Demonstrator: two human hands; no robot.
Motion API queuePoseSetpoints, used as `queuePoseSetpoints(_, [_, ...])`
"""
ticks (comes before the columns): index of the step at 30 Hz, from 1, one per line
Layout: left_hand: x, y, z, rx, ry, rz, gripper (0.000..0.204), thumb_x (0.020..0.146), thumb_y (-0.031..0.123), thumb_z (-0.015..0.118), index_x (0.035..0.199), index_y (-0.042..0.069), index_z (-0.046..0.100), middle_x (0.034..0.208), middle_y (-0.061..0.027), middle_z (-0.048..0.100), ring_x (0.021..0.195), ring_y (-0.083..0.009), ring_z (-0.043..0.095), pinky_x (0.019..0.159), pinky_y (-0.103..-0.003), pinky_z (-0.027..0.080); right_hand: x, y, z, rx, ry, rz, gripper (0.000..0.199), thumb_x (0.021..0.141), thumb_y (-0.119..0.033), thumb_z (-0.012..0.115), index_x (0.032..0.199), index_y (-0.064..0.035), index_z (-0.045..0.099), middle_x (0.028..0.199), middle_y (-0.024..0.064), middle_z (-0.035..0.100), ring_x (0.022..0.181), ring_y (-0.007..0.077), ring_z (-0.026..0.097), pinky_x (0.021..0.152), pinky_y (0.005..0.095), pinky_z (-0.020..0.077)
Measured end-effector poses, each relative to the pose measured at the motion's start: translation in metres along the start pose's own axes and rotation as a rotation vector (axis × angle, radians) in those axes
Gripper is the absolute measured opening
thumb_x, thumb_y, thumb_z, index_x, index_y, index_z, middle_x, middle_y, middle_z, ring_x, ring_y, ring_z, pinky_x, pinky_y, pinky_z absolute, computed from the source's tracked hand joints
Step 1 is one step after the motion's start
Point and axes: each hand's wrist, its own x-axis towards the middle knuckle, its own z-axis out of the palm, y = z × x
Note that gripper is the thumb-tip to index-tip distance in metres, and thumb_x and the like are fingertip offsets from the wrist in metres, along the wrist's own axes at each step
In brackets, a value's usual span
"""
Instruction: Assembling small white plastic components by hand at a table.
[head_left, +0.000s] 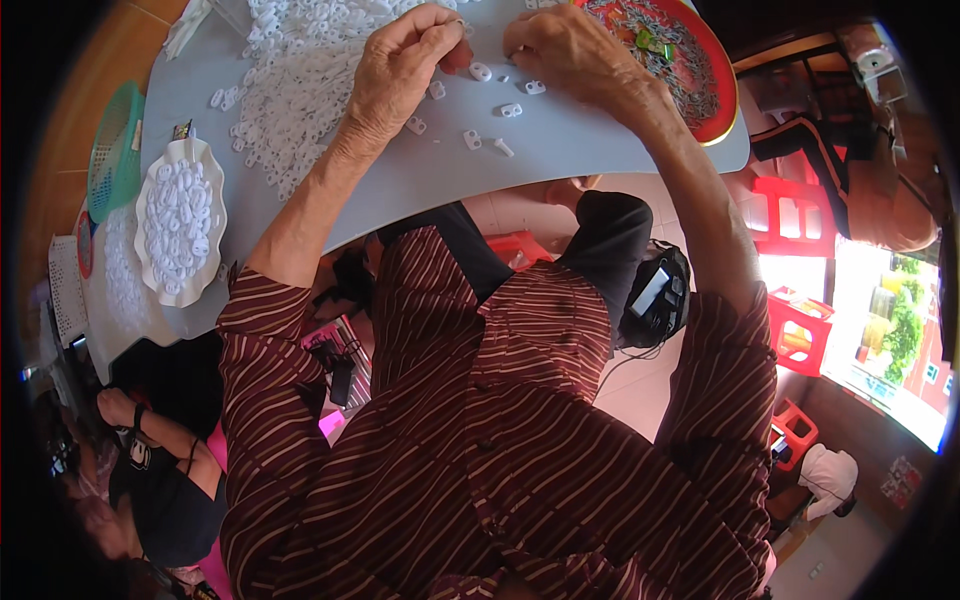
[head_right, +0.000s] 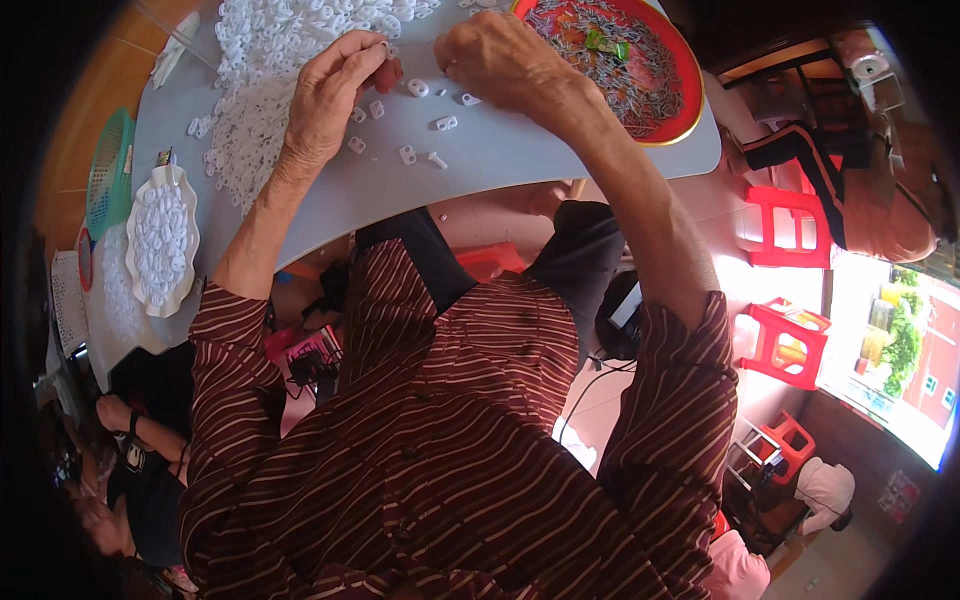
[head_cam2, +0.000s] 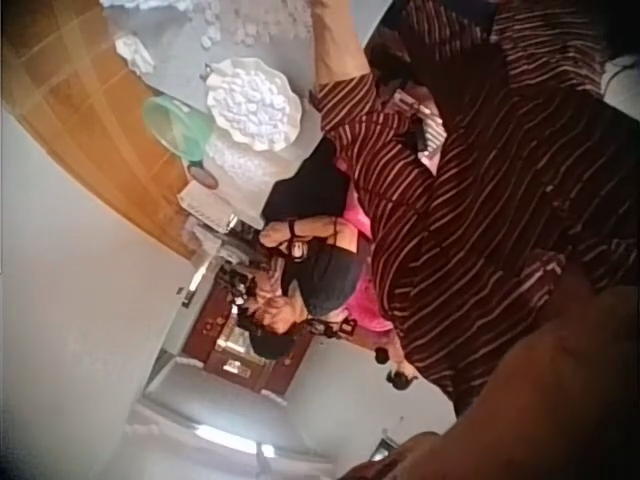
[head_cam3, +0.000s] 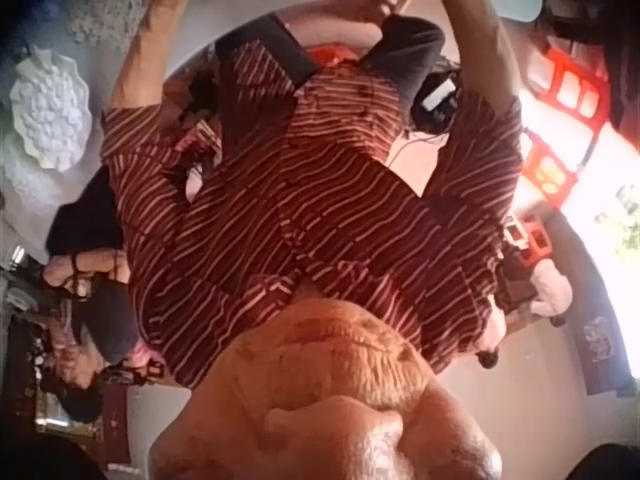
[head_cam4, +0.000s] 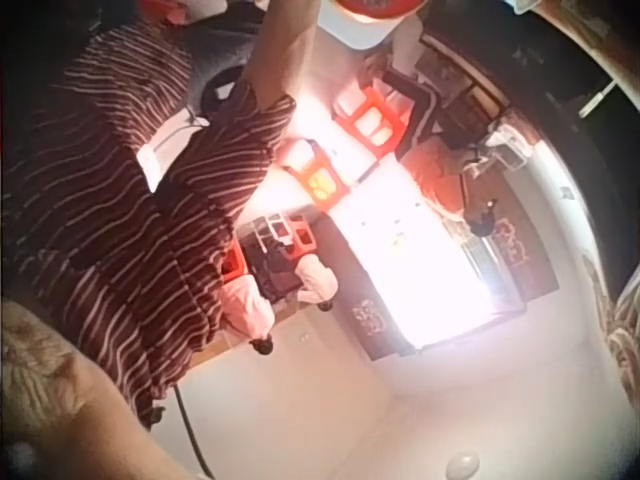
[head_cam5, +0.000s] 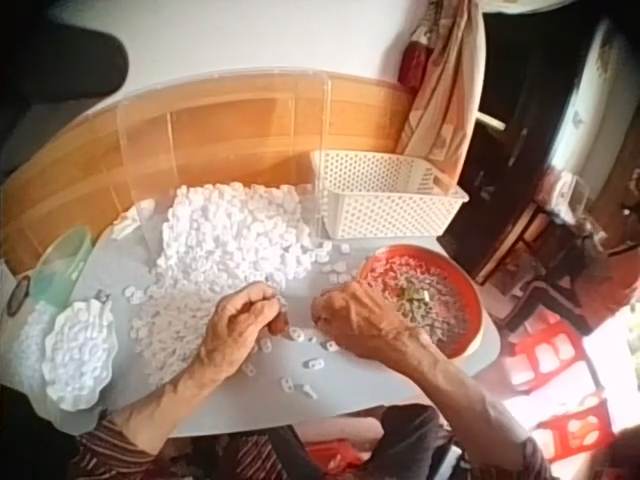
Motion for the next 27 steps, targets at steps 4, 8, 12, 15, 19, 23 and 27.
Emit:
queuePoseSetpoints(4, [0.001, 0.006, 0.002, 0.073, -0.047, 0.025, 0.024, 0.089, 0.022, 0.055, 0.101, 0.003, 0.061, 0.081, 0.0005, 0.061, 0.075, -0.0058, 0.054, 0.068, -0.018, 0.042, 0.002, -0.004, -0.021, 0.228, -0.044, 0.141, 0.011, 0.072, -0.006, 0.057, 0.069, 0.0047, 0.059, 0.064, 0.0212, 0.058, 0.056, 0.0312, 0.059, 0.054, 0.0391, 0.046])
queuePoseSetpoints(8, [0.001, 0.005, 0.003, 0.083, 0.003, 0.006, 0.024, 0.089, 0.024, 0.054, 0.1, 0.004, 0.061, 0.081, 0.0004, 0.062, 0.074, -0.0056, 0.055, 0.068, -0.018, 0.042, 0.004, -0.004, -0.02, 0.249, -0.07, 0.178, 0.01, 0.072, -0.005, 0.058, 0.072, 0.0049, 0.061, 0.062, 0.0195, 0.059, 0.056, 0.0294, 0.06, 0.055, 0.0372, 0.0474])
queuePoseSetpoints(12, [-0.001, 0.006, 0.004, 0.082, -0.012, 0.006, 0.023, 0.09, 0.023, 0.053, 0.099, 0.004, 0.061, 0.081, -0.0001, 0.062, 0.074, -0.0055, 0.055, 0.067, -0.018, 0.042, 0.001, -0.003, -0.002, 0.331, 0.289, 0.048, 0.012, 0.075, -0.004, 0.058, 0.081, 0.0048, 0.062, 0.064, 0.0145, 0.061, 0.059, 0.0213, 0.061, 0.061, 0.0303, 0.05])
queuePoseSetpoints(15, [0.0, 0.008, 0.003, 0.097, -0.13, 0.047, 0.022, 0.09, 0.022, 0.052, 0.098, 0.003, 0.061, 0.079, -0.0008, 0.062, 0.072, -0.0055, 0.054, 0.067, -0.019, 0.042, -0.007, -0.008, 0.006, 0.488, 0.222, 0.354, 0.015, 0.078, -0.009, 0.061, 0.088, 0.0015, 0.065, 0.069, 0.01, 0.064, 0.063, 0.0141, 0.061, 0.063, 0.0274, 0.0503])
queuePoseSetpoints(19, [-0.004, 0.012, 0.009, 0.141, -0.188, 0.14, 0.024, 0.092, 0.024, 0.05, 0.089, 0.003, 0.06, 0.071, -0.0014, 0.061, 0.066, -0.0074, 0.052, 0.062, -0.023, 0.044, -0.029, -0.031, 0.017, 0.821, 0.311, 0.556, 0.018, 0.079, -0.014, 0.063, 0.091, -0.0017, 0.068, 0.071, 0.0068, 0.066, 0.064, 0.0083, 0.06, 0.062, 0.0256, 0.0499])
queuePoseSetpoints(23, [-0.006, 0.008, 0.014, 0.171, -0.308, 0.183, 0.022, 0.092, 0.024, 0.051, 0.088, 0.004, 0.059, 0.068, -0.0004, 0.059, 0.065, -0.0072, 0.05, 0.063, -0.022, 0.042, -0.051, -0.043, 0.034, 1.002, 0.466, 0.579, 0.014, 0.084, -0.01, 0.064, 0.091, 0.0013, 0.066, 0.072, 0.004, 0.065, 0.064, 0.007, 0.058, 0.061, 0.0224, 0.0494])
queuePoseSetpoints(27, [-0.009, 0.01, 0.019, 0.238, -0.353, 0.181, 0.022, 0.092, 0.024, 0.051, 0.088, 0.004, 0.058, 0.068, -0.001, 0.059, 0.063, -0.0068, 0.049, 0.062, -0.022, 0.042, -0.06, -0.043, 0.046, 1.238, 0.584, 0.516, 0.013, 0.085, -0.007, 0.063, 0.095, 0.0011, 0.062, 0.078, 0.0032, 0.065, 0.069, 0.0072, 0.059, 0.065, 0.0208, 0.0494])
